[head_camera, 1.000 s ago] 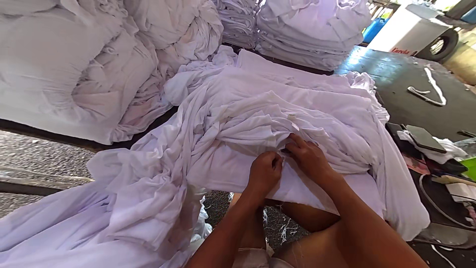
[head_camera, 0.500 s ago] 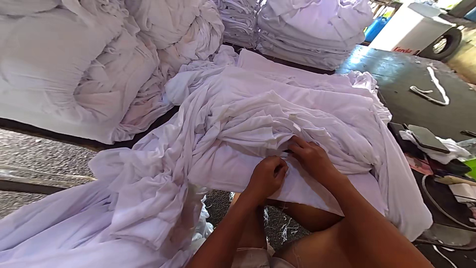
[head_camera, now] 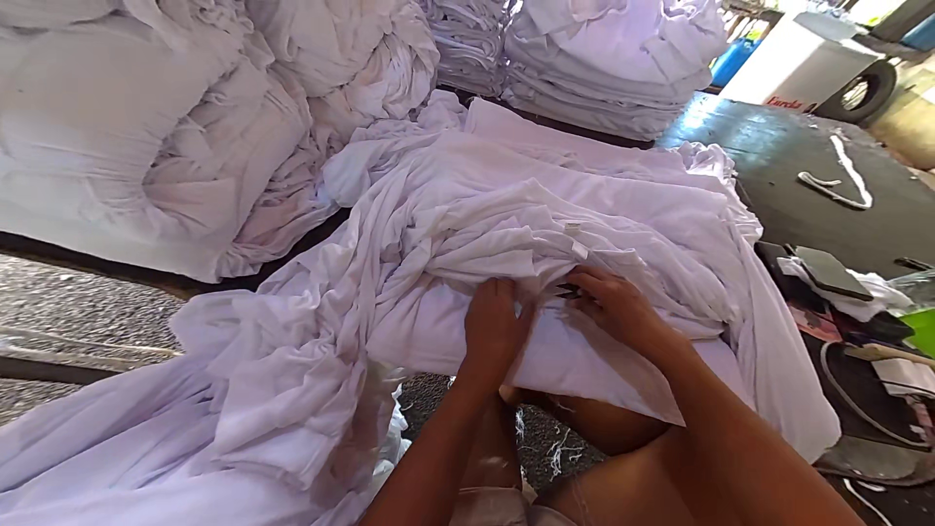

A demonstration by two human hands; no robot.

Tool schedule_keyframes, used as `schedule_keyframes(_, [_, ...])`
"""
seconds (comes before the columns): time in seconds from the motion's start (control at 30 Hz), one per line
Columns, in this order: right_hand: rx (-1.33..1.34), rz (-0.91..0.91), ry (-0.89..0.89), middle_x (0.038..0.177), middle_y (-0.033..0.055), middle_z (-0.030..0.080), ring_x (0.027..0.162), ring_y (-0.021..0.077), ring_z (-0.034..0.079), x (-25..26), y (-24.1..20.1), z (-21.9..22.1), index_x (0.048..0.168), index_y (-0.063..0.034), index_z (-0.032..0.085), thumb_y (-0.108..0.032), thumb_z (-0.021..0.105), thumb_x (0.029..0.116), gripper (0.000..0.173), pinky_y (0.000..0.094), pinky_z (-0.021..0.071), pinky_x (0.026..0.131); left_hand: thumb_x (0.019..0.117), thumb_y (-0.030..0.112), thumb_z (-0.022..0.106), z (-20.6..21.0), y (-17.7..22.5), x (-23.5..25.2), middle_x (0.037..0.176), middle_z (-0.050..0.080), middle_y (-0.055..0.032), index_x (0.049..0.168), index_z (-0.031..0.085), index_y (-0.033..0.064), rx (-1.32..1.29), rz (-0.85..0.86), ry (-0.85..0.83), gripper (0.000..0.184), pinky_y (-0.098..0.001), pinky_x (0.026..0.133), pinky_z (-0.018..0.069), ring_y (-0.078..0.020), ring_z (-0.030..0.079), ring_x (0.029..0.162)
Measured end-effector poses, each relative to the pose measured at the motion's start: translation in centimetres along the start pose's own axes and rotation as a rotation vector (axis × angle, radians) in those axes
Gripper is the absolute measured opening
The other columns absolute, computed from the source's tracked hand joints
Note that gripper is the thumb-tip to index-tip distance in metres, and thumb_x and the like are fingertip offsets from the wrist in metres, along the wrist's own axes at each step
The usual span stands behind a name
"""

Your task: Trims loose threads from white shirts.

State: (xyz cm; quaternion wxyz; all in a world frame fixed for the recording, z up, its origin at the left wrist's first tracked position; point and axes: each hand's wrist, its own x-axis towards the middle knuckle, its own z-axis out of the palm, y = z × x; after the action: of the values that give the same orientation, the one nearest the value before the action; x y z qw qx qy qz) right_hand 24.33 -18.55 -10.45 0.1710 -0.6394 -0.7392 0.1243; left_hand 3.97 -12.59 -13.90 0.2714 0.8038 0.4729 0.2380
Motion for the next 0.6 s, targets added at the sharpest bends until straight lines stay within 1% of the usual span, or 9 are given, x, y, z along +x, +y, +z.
schedule_keyframes(0.07, [0.115, -0.023, -0.062, 0.122, 0.0193, 0.069, 0.103, 0.0291, 0.069, 0.7, -1.1, 0.3, 0.128, 0.0000, 0.066, -0.023, 0.059, 0.1027, 0.034, 0.0444, 0.0548, 0.094, 0.0995, 0.033, 0.061, -0.4, 0.2, 1.3, 0.126, 0.062, -0.0312, 0.122, 0.064, -0.0095, 0.122, -0.108, -0.076, 0.048, -0.0580, 0.102, 0.0457, -0.0460, 0.058, 0.123])
schedule_keyframes(0.17, [0.230, -0.091, -0.017, 0.120, 0.0198, 0.068, 0.098, 0.0242, 0.068, 1.9, -2.0, 0.4, 0.122, 0.0028, 0.068, -0.021, 0.062, 0.1011, 0.032, 0.0362, 0.0556, 0.089, 0.1029, 0.016, 0.054, -1.0, 0.2, 2.2, 0.110, 0.070, -0.0250, 0.112, 0.069, -0.0071, -0.040, -0.137, -0.023, 0.030, -0.0536, 0.094, 0.0508, -0.0375, 0.067, 0.107])
schedule_keyframes(0.23, [0.284, -0.090, 0.084, 0.118, 0.0205, 0.068, 0.096, 0.0233, 0.068, 2.9, -2.1, -0.1, 0.117, 0.0052, 0.069, -0.016, 0.067, 0.0979, 0.029, 0.0358, 0.0570, 0.085, 0.1010, 0.006, 0.057, -0.5, -0.8, 2.6, 0.092, 0.071, -0.0179, 0.104, 0.068, -0.0100, -0.514, -0.109, 0.137, 0.020, -0.0391, 0.085, 0.0555, -0.0227, 0.070, 0.086])
schedule_keyframes(0.27, [0.310, -0.068, 0.125, 0.117, 0.0201, 0.068, 0.095, 0.0227, 0.068, 3.4, -1.9, -0.3, 0.118, 0.0057, 0.069, -0.013, 0.069, 0.0962, 0.029, 0.0362, 0.0573, 0.084, 0.1019, 0.001, 0.054, -0.4, -0.9, 2.8, 0.089, 0.068, -0.0114, 0.103, 0.064, -0.0092, -0.859, -0.159, 0.174, 0.015, -0.0314, 0.084, 0.0580, -0.0148, 0.069, 0.083])
schedule_keyframes(0.33, [0.364, 0.011, 0.169, 0.109, 0.0190, 0.070, 0.089, 0.0228, 0.068, 4.2, -1.1, -0.3, 0.122, 0.0057, 0.066, -0.010, 0.070, 0.0956, 0.030, 0.0397, 0.0571, 0.081, 0.1074, 0.003, 0.041, -0.6, -0.2, 2.8, 0.085, 0.068, -0.0049, 0.103, 0.057, -0.0001, -1.475, -0.357, 0.209, 0.017, -0.0299, 0.080, 0.0594, -0.0129, 0.070, 0.078])
schedule_keyframes(0.4, [0.414, 0.074, 0.188, 0.102, 0.0170, 0.070, 0.085, 0.0208, 0.068, 4.9, -0.2, 0.0, 0.122, 0.0045, 0.065, -0.011, 0.069, 0.0970, 0.030, 0.0390, 0.0575, 0.079, 0.1100, 0.012, 0.037, -0.6, 0.3, 2.6, 0.086, 0.069, -0.0067, 0.106, 0.057, 0.0035, -1.786, -0.479, 0.233, 0.022, -0.0333, 0.079, 0.0602, -0.0168, 0.071, 0.079])
schedule_keyframes(0.47, [0.456, 0.099, 0.206, 0.097, 0.0147, 0.069, 0.080, 0.0175, 0.066, 5.1, 0.1, 0.3, 0.121, 0.0034, 0.065, -0.012, 0.069, 0.0972, 0.028, 0.0360, 0.0567, 0.076, 0.1091, 0.009, 0.037, 0.0, 0.6, 2.4, 0.087, 0.069, -0.0069, 0.107, 0.055, 0.0049, -1.859, -0.433, 0.260, 0.019, -0.0342, 0.080, 0.0604, -0.0175, 0.071, 0.080])
schedule_keyframes(0.53, [0.481, 0.087, 0.234, 0.095, 0.0136, 0.069, 0.077, 0.0155, 0.064, 4.9, 0.3, 0.9, 0.119, 0.0032, 0.065, -0.010, 0.070, 0.0960, 0.027, 0.0340, 0.0560, 0.073, 0.1042, -0.001, 0.040, 0.8, 0.6, 1.9, 0.093, 0.067, -0.0031, 0.111, 0.050, 0.0087, -1.794, -0.257, 0.258, 0.016, -0.0350, 0.085, 0.0591, -0.0154, 0.070, 0.085])
schedule_keyframes(0.6, [0.496, 0.078, 0.240, 0.096, 0.0135, 0.069, 0.077, 0.0152, 0.064, 4.7, 0.3, 1.4, 0.120, 0.0028, 0.064, -0.009, 0.070, 0.0957, 0.027, 0.0337, 0.0563, 0.073, 0.0934, -0.009, 0.053, 1.7, 0.3, 1.5, 0.105, 0.067, -0.0004, 0.119, 0.050, 0.0094, -1.631, -0.052, 0.249, 0.031, -0.0354, 0.091, 0.0580, -0.0128, 0.069, 0.095])
